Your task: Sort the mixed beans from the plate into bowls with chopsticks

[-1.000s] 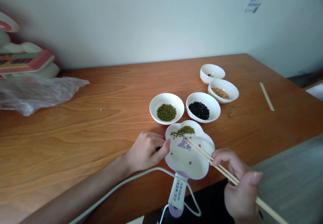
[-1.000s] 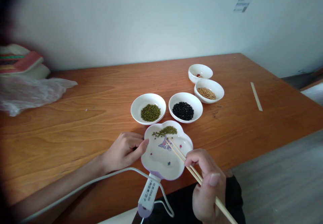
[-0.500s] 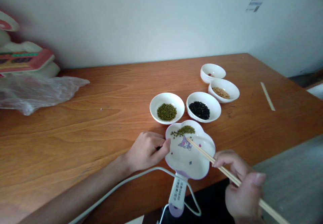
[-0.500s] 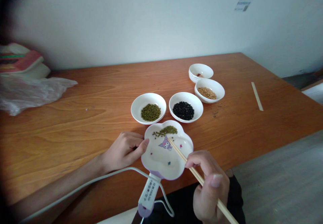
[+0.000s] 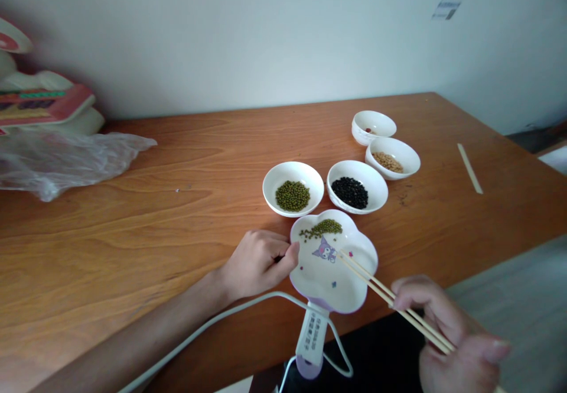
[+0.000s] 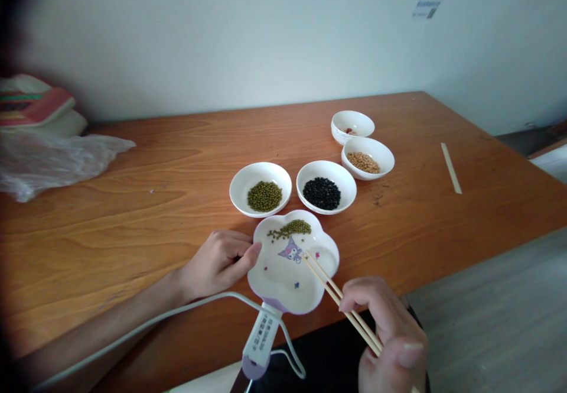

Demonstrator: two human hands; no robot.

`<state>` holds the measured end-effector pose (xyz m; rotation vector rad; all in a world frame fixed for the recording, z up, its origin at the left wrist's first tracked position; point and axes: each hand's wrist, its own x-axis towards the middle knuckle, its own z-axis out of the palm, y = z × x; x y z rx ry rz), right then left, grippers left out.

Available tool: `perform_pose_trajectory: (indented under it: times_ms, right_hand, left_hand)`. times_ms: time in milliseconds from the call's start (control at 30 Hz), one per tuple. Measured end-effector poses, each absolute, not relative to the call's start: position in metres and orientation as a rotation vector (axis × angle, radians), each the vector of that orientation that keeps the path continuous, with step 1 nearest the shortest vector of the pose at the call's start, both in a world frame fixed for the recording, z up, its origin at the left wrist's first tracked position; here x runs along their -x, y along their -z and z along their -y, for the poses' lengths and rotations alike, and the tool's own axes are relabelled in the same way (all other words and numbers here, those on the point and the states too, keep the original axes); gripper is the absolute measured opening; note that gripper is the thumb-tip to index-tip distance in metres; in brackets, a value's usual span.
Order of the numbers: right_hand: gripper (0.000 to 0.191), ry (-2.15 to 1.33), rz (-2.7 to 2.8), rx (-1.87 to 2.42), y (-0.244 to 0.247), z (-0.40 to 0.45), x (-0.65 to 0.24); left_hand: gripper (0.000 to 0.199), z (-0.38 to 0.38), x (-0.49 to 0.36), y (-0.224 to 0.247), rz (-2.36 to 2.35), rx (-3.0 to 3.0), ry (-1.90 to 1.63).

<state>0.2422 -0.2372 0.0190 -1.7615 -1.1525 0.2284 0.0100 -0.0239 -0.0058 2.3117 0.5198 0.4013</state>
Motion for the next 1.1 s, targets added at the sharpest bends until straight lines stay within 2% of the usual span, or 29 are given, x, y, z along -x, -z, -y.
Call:
perform_pose_trajectory:
  times_ms: [200, 367, 733, 1100]
  right_hand:
    - [0.1, -0.272, 1.281, 1.789, -0.017, 0.248, -0.255]
    - [0.095, -0.292, 1.269, 1.777, -0.019, 0.251, -0.256]
    - [0.068, -0.41, 1.116, 1.659, -0.017, 0.224, -0.223]
    - [0.081, -0.274, 1.159, 1.64, -0.003, 0.229, -0.246]
  left_hand:
    - [0.053, 0.024, -0.01, 0.007, -0.515, -2.31, -0.402]
    - [0.053, 0.024, -0.01, 0.007, -0.511, -2.315, -0.404]
    - [0.053, 0.024, -0.009, 0.006, -0.509, -2.311, -0.407]
    - [0.054, 0.023, -0.009, 0.007, -0.501, -2.297, -0.425]
